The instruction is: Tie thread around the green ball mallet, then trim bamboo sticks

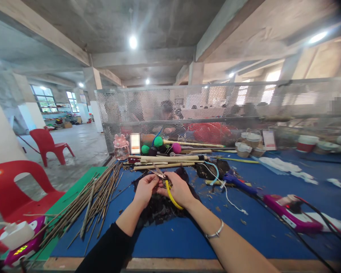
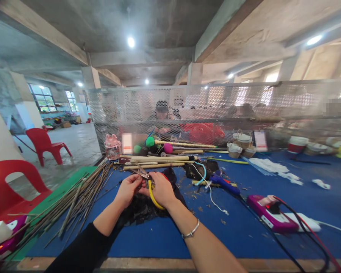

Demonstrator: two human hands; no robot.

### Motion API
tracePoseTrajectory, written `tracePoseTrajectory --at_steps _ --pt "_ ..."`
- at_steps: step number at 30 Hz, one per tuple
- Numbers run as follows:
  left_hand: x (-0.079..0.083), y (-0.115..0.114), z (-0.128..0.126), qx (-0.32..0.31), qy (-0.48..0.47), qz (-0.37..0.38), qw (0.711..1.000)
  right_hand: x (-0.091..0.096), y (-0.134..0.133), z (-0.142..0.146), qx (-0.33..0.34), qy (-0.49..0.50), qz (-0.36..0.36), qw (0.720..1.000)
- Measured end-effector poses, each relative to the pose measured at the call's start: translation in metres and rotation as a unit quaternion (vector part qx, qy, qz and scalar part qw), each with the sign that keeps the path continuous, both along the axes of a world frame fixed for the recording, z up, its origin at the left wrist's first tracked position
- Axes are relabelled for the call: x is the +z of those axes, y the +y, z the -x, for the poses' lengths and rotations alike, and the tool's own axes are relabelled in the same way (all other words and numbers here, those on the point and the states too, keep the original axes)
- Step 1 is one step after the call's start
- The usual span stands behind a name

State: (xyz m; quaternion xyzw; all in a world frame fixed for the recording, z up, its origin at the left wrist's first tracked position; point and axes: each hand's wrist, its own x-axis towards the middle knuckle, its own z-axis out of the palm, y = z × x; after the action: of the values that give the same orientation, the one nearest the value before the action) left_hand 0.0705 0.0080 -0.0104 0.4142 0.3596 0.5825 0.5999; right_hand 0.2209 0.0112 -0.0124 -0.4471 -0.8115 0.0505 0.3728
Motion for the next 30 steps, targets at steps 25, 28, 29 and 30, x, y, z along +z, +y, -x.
tracePoseTrajectory --at_steps 25,28,29,30 --pt "-0.0006 0.0004 0.0011 0.010 0.056 -0.045 0.997 -0.0015 0.0010 -0.0008 0.005 0.008 0.000 1.000" --pt "0.0009 0.0010 0.0015 0.021 0.031 -0.023 0.999 -0.0025 0.0023 -0.0015 0.004 0.016 0.010 1.000" --pt "0.0012 0.0010 0.0016 0.024 0.026 -0.018 0.999 -0.0027 0.0029 -0.0017 0.005 0.020 0.012 1.000" --pt "0.0015 0.0009 0.0016 0.028 0.022 -0.015 0.999 -0.0029 0.0035 -0.0019 0.007 0.024 0.013 1.000"
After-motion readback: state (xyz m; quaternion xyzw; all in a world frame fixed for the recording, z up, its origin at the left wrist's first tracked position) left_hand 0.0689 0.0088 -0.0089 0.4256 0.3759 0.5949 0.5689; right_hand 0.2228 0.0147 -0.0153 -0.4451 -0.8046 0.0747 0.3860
